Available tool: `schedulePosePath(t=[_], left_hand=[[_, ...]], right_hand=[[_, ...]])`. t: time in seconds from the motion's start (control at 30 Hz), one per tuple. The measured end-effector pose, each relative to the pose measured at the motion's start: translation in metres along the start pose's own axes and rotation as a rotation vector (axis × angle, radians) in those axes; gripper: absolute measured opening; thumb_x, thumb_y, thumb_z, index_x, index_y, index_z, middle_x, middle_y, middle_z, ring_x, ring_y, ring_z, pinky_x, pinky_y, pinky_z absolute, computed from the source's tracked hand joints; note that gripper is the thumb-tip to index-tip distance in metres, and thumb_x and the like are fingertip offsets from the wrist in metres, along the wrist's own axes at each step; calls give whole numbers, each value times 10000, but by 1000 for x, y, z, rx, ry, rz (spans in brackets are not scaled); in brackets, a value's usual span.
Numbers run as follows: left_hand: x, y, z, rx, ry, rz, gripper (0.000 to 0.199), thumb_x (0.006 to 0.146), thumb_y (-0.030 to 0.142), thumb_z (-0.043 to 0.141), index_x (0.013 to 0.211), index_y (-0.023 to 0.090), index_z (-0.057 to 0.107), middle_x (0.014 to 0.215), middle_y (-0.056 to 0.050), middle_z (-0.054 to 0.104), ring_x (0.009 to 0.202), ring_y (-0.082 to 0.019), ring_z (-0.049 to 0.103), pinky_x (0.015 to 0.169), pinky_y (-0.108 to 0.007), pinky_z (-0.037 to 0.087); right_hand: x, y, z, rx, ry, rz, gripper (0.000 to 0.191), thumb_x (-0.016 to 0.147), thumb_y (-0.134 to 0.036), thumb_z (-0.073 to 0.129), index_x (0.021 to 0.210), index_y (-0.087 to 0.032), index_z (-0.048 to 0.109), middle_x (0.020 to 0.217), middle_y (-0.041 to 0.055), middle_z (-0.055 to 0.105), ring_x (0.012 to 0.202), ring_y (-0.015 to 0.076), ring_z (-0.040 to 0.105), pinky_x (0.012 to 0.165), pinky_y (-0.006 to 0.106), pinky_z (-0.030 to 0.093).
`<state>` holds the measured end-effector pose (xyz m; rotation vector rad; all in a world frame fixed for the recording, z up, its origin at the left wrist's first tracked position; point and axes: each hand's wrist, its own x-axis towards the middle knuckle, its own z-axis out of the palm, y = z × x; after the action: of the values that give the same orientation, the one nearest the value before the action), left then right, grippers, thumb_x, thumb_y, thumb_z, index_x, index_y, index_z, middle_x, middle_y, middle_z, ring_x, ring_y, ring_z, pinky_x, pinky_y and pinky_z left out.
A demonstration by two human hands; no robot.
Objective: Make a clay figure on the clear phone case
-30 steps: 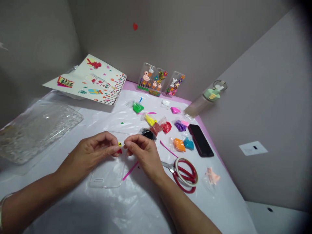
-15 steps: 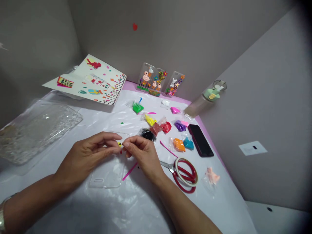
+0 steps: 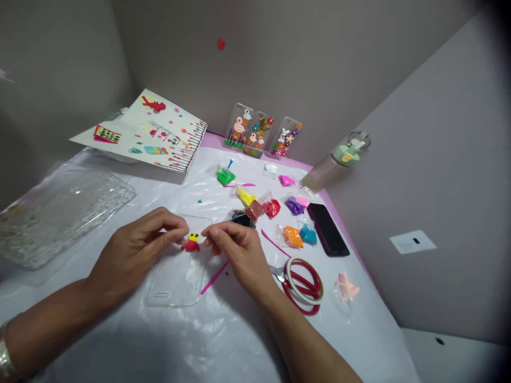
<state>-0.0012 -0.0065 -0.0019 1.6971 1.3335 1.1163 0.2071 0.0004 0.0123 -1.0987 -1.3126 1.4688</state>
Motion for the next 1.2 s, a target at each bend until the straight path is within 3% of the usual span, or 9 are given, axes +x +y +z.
schedulePosePath(t=[0.1,0.2,0.43,0.53,0.67,0.77,0.87,1.1,1.2], left_hand=[[3,1,-1,-117,23,-199,260,977,523,643,835,307,669,671,51,693,642,-182,685,669,-282,537],[5,0,0,-246,30,-254,301,978,560,653,833,296,643,647,55,657,585,-168,656,622,-278,556],[8,-1,2,-444,32,-341,168,822,448,851,855,316,753,806,39,777,770,-148,758,708,-176,611],[10,1,1,-456,37,-367,195,757,445,898,814,302,778,766,28,790,741,-144,761,666,-145,599],[11,1,0,-489,74,-398,244,698,459,928,821,297,794,721,25,787,706,-151,761,641,-149,608],[10,-2,-1,-477,92,-448,275,701,453,930,897,305,807,755,21,805,746,-147,773,683,-141,609],[10,-5,-1,-472,78,-425,243,726,477,912,842,297,797,748,24,791,748,-147,764,722,-159,617],[10,-5,-2,-473,-3,-383,325,834,526,835,693,256,719,583,26,699,575,-140,664,619,-203,576],[10,-2,-1,-481,-31,-382,296,830,521,847,738,259,743,622,32,718,621,-124,683,639,-163,575]], right_hand=[[2,-10,-18,-35,108,-62,228,906,-408,734,860,-196,805,763,10,727,651,126,589,659,256,503],[1,-22,-38,-155,136,-112,188,911,-370,738,849,-199,784,785,2,723,687,128,600,672,256,490],[-14,-38,-61,-947,-156,-7,128,931,-107,705,900,-203,783,858,3,763,745,142,634,687,270,418],[-20,-40,-59,-1118,-253,44,172,900,-49,721,904,-205,792,881,9,775,764,148,655,688,265,408],[-25,-37,-52,-1188,-378,14,163,895,-54,724,898,-206,783,890,8,769,759,140,645,673,257,377],[-26,-31,-45,-1229,-475,-26,71,907,-120,753,907,-191,755,884,14,757,755,144,635,663,261,360],[-25,-26,-40,-1260,-515,-19,50,930,-135,744,952,-180,747,941,40,774,826,174,668,699,265,388],[-19,-25,-39,-1255,-499,-6,138,954,-65,651,924,-158,749,934,63,780,815,183,671,722,282,421],[-20,-36,-47,-1133,-403,-14,151,916,-37,681,914,-169,753,904,37,770,777,161,659,702,269,430]])
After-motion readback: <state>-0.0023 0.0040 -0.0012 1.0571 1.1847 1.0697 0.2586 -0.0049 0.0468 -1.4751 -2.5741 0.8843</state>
